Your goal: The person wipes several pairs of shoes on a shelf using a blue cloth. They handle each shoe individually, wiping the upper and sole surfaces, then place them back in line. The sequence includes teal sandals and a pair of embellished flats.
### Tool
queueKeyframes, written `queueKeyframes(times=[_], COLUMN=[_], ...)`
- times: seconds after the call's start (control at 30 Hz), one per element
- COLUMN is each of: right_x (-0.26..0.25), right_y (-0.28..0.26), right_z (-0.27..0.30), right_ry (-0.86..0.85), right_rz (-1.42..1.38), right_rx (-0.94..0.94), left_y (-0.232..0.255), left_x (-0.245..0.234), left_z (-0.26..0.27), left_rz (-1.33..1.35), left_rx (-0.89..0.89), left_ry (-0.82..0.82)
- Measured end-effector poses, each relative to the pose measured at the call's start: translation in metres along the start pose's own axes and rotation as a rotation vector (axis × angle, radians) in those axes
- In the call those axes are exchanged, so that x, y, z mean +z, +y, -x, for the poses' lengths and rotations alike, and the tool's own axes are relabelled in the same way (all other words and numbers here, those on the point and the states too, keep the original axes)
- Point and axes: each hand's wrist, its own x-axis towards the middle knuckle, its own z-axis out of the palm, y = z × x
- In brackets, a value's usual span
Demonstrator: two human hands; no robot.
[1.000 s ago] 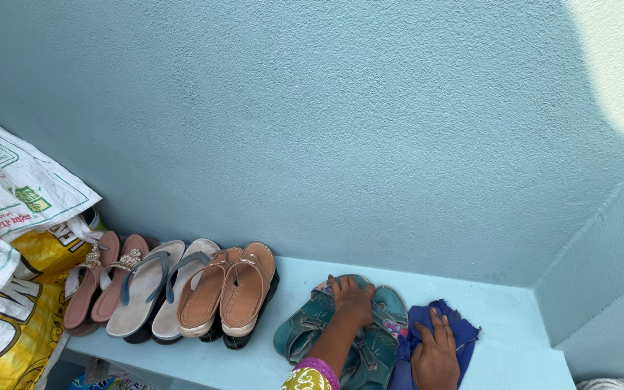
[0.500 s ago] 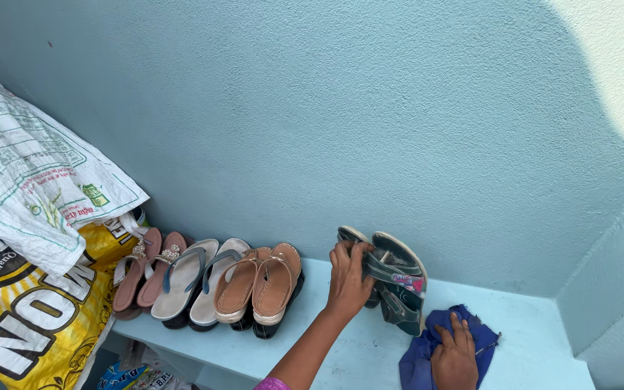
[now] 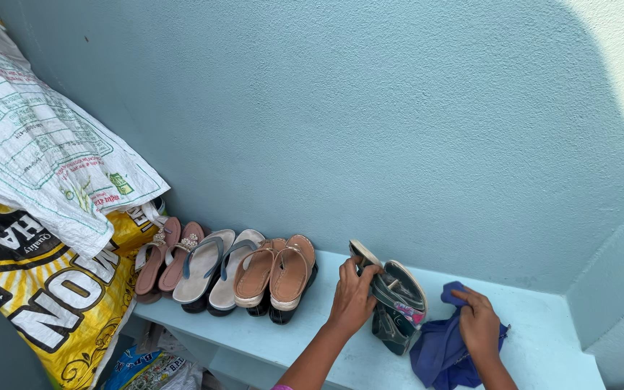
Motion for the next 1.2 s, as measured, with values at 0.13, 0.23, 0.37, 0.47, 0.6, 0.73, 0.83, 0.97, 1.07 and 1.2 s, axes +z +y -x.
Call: queueKeyframes(times=[0.13, 0.23, 0.37, 0.47, 0.6, 0.73, 0.83, 0.97, 1.07, 1.2], right_x=[-0.014, -0.01, -0.005, 0.001, 0.01, 0.007, 0.001, 0.012, 0.03, 0.045], right_y=[-0.084, -0.13, -0.158, -0.166, -0.175, -0.179, -0.18, -0.185, -0.192, -0.198], right_z=[0.01, 0.027, 0.04, 0.056, 0.084, 0.101, 0.101, 0.101, 0.108, 0.113], right_ry=[-0.089, -0.231, -0.247, -0.131, 0.112, 0.133, 0.286, 0.348, 0.273, 0.135], right_rz=[-0.501, -0.292, -0.204, -0.152, 0.087, 0.118, 0.205, 0.309, 0.271, 0.256], right_rx=[-0.196, -0.237, -0.376, -0.426, -0.508, -0.405, -0.4, -0.399, -0.32, -0.308], left_y=[0.006, 0.007, -0.004, -0.01, -0.006, -0.005, -0.007, 0.001, 0.017, 0.024], left_x=[-0.001, 0.002, -0.001, -0.003, -0.006, -0.008, -0.007, 0.0, 0.004, 0.002], left_z=[0.002, 0.001, -0.003, -0.013, -0.037, -0.057, -0.064, -0.063, -0.062, -0.062], left_rz=[-0.034, -0.041, 0.004, 0.141, 0.281, 0.119, 0.149, 0.153, 0.213, 0.206], left_rx=[-0.006, -0.019, -0.096, -0.257, -0.664, -0.861, -0.878, -0.802, -0.814, -0.726], left_ry=[-0.012, -0.027, -0.096, -0.08, -0.111, -0.157, -0.139, -0.103, -0.112, -0.161])
